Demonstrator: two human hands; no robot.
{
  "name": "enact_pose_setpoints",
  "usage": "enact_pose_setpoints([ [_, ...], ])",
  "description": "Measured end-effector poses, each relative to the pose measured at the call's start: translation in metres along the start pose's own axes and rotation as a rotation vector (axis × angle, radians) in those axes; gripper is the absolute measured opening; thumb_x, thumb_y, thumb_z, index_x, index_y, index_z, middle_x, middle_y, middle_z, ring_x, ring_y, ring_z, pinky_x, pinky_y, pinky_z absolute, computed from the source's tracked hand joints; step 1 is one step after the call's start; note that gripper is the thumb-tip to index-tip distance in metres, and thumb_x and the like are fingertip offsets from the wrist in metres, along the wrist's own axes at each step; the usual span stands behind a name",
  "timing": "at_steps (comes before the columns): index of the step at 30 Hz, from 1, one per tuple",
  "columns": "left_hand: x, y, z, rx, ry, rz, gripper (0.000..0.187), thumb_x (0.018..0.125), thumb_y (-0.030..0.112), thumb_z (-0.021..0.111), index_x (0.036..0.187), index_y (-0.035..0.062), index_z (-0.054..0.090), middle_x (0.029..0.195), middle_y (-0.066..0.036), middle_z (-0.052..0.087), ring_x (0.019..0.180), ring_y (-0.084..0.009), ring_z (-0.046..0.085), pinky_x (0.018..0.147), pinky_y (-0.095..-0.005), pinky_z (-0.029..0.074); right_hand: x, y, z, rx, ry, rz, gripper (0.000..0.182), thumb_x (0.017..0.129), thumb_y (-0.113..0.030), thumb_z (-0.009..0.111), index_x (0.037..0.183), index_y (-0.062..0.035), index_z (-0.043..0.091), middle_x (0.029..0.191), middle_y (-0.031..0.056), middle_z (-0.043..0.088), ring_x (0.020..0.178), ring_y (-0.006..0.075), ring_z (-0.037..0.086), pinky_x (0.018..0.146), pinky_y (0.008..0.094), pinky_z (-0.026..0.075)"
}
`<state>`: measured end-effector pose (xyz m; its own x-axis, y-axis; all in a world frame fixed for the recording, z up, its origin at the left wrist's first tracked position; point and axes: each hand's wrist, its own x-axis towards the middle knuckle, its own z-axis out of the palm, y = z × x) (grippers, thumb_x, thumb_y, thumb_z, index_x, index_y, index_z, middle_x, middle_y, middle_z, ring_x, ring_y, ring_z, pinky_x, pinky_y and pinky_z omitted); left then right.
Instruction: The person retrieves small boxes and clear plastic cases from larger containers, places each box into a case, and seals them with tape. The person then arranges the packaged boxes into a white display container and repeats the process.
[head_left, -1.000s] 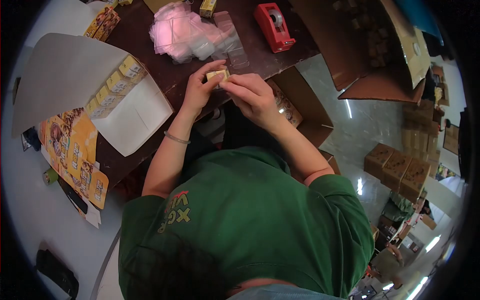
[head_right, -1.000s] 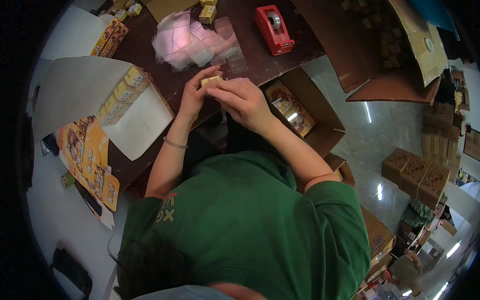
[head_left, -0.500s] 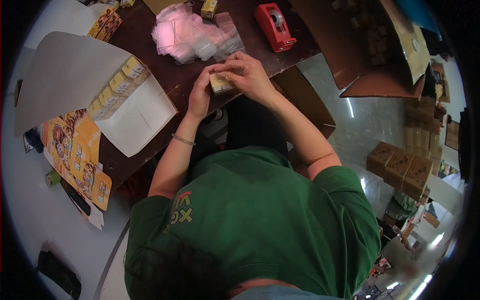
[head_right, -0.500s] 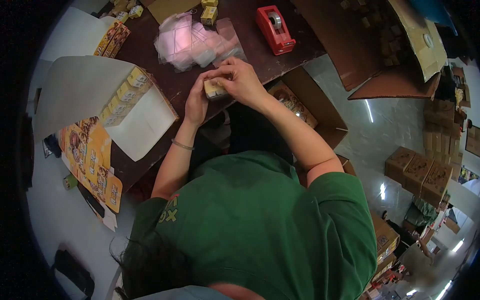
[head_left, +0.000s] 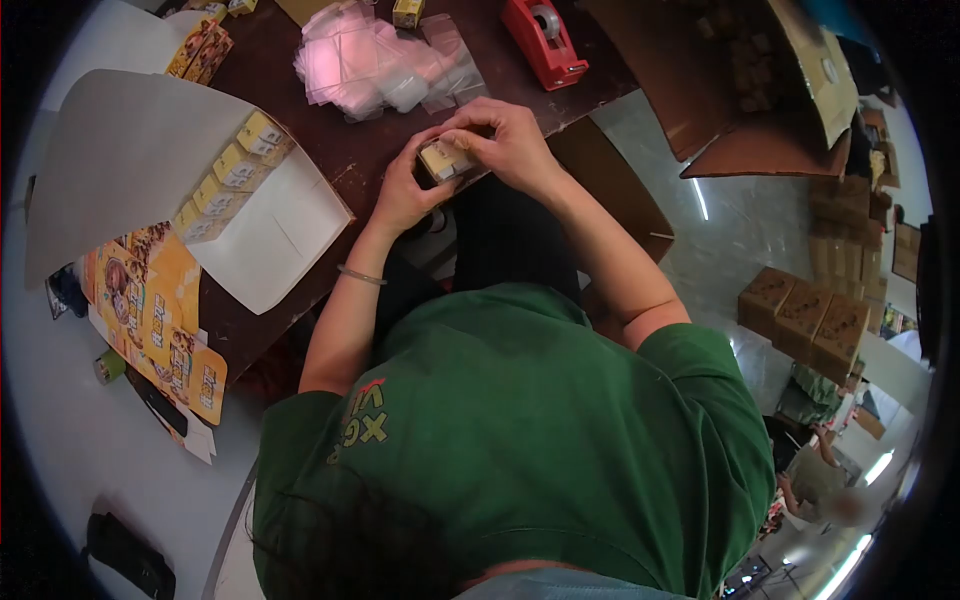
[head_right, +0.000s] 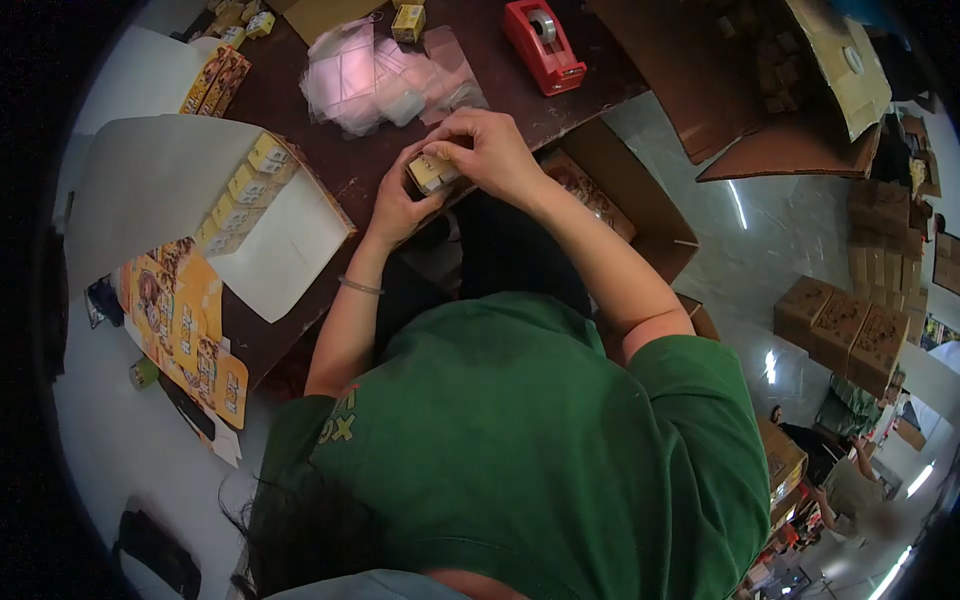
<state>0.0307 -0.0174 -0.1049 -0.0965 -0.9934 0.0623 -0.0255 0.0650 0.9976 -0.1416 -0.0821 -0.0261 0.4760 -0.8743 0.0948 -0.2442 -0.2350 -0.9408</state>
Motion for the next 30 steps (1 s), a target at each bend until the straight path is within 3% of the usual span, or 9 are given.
enact_pose_setpoints([
  [7,0.004,0.01,-0.002,0.038,-0.09,0.015,0.062,0.071,0.007,0.075,0.13,0.0066,0.053,0.119,-0.012,0.064,0.112,-0.0204,0.062,0.098,-0.0341,0.047,0.004,0.01,0.003,-0.004,0.059,0.126,0.028,0.077,-0.017,0.081,0.093,0.0001,0.066,0.086,0.0063,0.062,0.078,0.0169,0.061,0.071,0.03,0.05],
  [10,0.001,0.012,0.002,0.075,-0.046,0.002,0.063,0.071,0.005,0.074,0.131,0.0076,0.054,0.119,-0.012,0.064,0.112,-0.0206,0.061,0.098,-0.0343,0.047,0.011,0.011,-0.003,0.041,-0.174,0.273,0.037,0.077,-0.021,0.08,0.101,-0.0015,0.06,0.092,0.0092,0.063,0.082,0.0232,0.064,0.071,0.0338,0.051],
  [13,-0.001,0.018,0.016,0.148,0.121,0.075,0.065,0.072,0.004,0.075,0.133,0.0086,0.053,0.12,-0.012,0.064,0.114,-0.0205,0.061,0.098,-0.0343,0.047,0.0,-0.006,0.005,-0.327,0.022,0.114,0.032,0.082,-0.02,0.076,0.102,-0.0024,0.058,0.098,0.01,0.062,0.079,0.0234,0.064,0.072,0.0338,0.052],
  [14,0.0,0.014,0.022,0.154,0.219,0.103,0.065,0.074,0.005,0.075,0.135,0.0075,0.051,0.122,-0.013,0.063,0.114,-0.0221,0.061,0.098,-0.0346,0.047,-0.011,-0.014,0.013,-0.439,0.105,0.073,0.04,0.083,-0.026,0.074,0.111,-0.0042,0.057,0.111,0.0153,0.062,0.093,0.0333,0.064,0.079,0.0387,0.053],
  [16,0.0,0.002,0.041,-0.147,0.361,0.024,0.07,0.08,0.012,0.074,0.142,0.0036,0.043,0.134,-0.018,0.054,0.124,-0.0291,0.055,0.103,-0.0374,0.044,-0.033,-0.024,0.032,-0.505,0.187,-0.009,0.051,0.082,-0.03,0.075,0.124,-0.0079,0.055,0.125,0.0183,0.054,0.106,0.0374,0.059,0.087,0.0415,0.051],
  [18,-0.012,0.004,0.059,0.03,0.365,0.088,0.07,0.084,0.013,0.069,0.145,0.0017,0.038,0.143,-0.02,0.044,0.133,-0.0315,0.045,0.109,-0.0397,0.037,-0.044,-0.015,0.04,-0.587,0.22,-0.04,0.064,0.08,-0.032,0.076,0.135,-0.0121,0.05,0.133,0.0202,0.045,0.112,0.0402,0.055,0.092,0.0439,0.05],
  [22,-0.009,0.014,0.032,-0.152,0.122,0.081,0.053,0.094,0.014,0.057,0.142,-0.0012,0.04,0.138,-0.016,0.049,0.132,-0.0264,0.045,0.112,-0.038,0.034,-0.039,0.003,-0.001,-0.482,0.06,-0.171,0.063,0.079,-0.021,0.072,0.137,-0.0122,0.049,0.133,0.0197,0.044,0.116,0.0389,0.053,0.095,0.0438,0.049],
  [27,0.043,0.045,0.039,-0.153,-0.095,-0.01,0.06,0.087,0.014,0.07,0.14,0.0026,0.045,0.129,-0.013,0.056,0.124,-0.022,0.052,0.107,-0.0344,0.039,-0.026,0.005,-0.055,-0.261,-0.244,-0.263,0.067,0.074,-0.003,0.07,0.136,-0.0126,0.048,0.138,0.0142,0.048,0.122,0.0355,0.051,0.099,0.0429,0.047],
  [30,0.076,0.035,0.039,0.02,-0.246,-0.046,0.068,0.084,0.023,0.075,0.142,0.0047,0.046,0.126,-0.011,0.058,0.121,-0.0206,0.054,0.104,-0.0339,0.041,-0.019,0.012,-0.087,-0.497,-0.059,-0.407,0.06,0.074,-0.001,0.071,0.13,-0.0117,0.054,0.137,0.0115,0.05,0.125,0.0346,0.05,0.103,0.0437,0.043],
])
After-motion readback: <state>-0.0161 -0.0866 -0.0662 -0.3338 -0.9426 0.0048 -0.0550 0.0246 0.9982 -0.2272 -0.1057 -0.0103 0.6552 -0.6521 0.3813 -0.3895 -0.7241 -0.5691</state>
